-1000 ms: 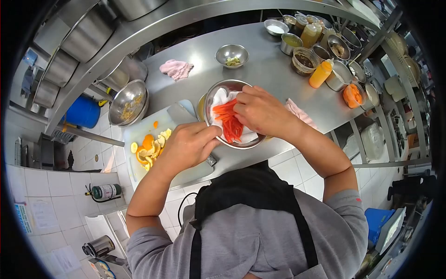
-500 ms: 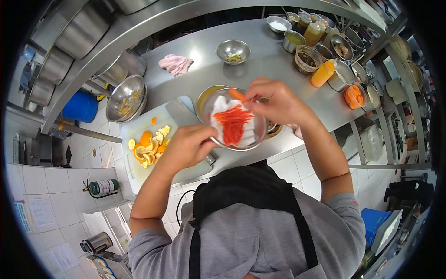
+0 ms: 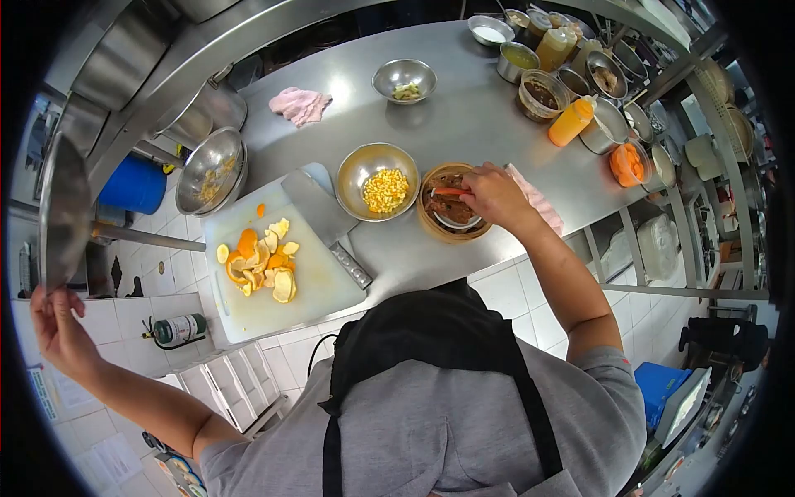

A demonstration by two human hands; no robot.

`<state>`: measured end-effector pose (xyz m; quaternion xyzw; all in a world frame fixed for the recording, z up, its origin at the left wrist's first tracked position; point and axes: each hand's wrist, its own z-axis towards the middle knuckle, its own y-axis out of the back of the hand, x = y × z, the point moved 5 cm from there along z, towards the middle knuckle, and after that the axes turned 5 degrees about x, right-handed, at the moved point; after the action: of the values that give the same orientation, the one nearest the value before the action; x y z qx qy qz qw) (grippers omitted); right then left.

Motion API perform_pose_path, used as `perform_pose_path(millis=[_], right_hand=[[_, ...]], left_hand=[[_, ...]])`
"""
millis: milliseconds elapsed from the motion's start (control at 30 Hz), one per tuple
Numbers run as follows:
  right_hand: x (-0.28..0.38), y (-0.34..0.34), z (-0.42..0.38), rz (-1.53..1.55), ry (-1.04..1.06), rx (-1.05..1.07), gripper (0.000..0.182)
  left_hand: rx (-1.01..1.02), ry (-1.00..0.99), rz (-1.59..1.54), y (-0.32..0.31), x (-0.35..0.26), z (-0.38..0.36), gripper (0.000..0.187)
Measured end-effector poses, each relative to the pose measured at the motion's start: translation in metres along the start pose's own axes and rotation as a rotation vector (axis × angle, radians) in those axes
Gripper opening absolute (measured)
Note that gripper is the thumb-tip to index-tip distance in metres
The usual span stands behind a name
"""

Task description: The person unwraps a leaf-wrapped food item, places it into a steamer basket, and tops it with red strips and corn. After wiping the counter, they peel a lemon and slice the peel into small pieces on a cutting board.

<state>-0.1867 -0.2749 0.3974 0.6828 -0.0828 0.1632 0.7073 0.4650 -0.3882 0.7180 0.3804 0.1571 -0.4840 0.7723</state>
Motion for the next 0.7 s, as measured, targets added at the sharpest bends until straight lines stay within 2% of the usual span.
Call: perform_pose_path(millis=[100,167,200,233,267,300,367,400,433,467,500,533,600,633,700], right_hand=[[-0.006,-0.003,-0.005,0.037,0.041,-0.056,0.021],[-0.011,0.012,-0.008,0.151,-0.048,-0.047,0.020],[-0.010,0.022,-0.009,0.152,-0.049,-0.047,0.020],[-0.014,0.034,-0.012,0.217,-0.142,-0.069,0.019],[-0.021,0.040,-0.015,0.281,-0.235,-0.090,0.019],[-0.026,0.041,-0.017,0.281,-0.234,-0.090,0.019],[-0.041,0.049,-0.024,0.370,-0.311,-0.215,0.020],[-0.040,0.056,-0.028,0.364,-0.258,-0.276,0.019],[-0.043,0.057,-0.033,0.373,-0.280,-0.276,0.019],[-0.045,0.055,-0.033,0.395,-0.273,-0.283,0.019],[-0.049,0.049,-0.035,0.432,-0.245,-0.315,0.019],[-0.054,0.042,-0.036,0.483,-0.306,-0.285,0.019],[-0.056,0.033,-0.040,0.537,-0.270,-0.282,0.016],[-0.054,0.032,-0.042,0.524,-0.259,-0.301,0.015],[-0.046,0.032,-0.043,0.596,-0.306,-0.257,0.014]], left_hand=[[-0.149,0.078,-0.134,0.062,0.024,0.018,0.019],[-0.110,0.074,-0.117,0.077,0.019,0.029,0.020],[-0.151,0.065,-0.045,0.077,0.010,0.031,0.016],[-0.191,0.056,0.028,0.078,0.002,0.034,0.014],[-0.139,0.053,0.027,0.080,0.000,0.040,0.015],[-0.139,0.053,0.028,0.089,0.007,0.048,0.015],[-0.098,0.124,0.377,0.099,0.020,0.061,0.019],[-0.107,0.125,0.382,0.097,0.025,0.064,0.019],[-0.081,0.041,0.404,0.080,0.022,0.068,0.023],[-0.074,-0.051,0.449,0.071,0.011,0.073,0.035],[-0.090,0.017,0.295,0.053,0.001,0.079,0.037],[-0.156,0.125,0.249,0.038,-0.009,0.078,0.039],[-0.275,0.137,0.244,0.006,-0.030,0.080,0.032],[-0.223,0.077,0.245,0.000,-0.033,0.087,0.029],[-0.207,0.111,0.117,-0.009,-0.033,0.096,0.025]])
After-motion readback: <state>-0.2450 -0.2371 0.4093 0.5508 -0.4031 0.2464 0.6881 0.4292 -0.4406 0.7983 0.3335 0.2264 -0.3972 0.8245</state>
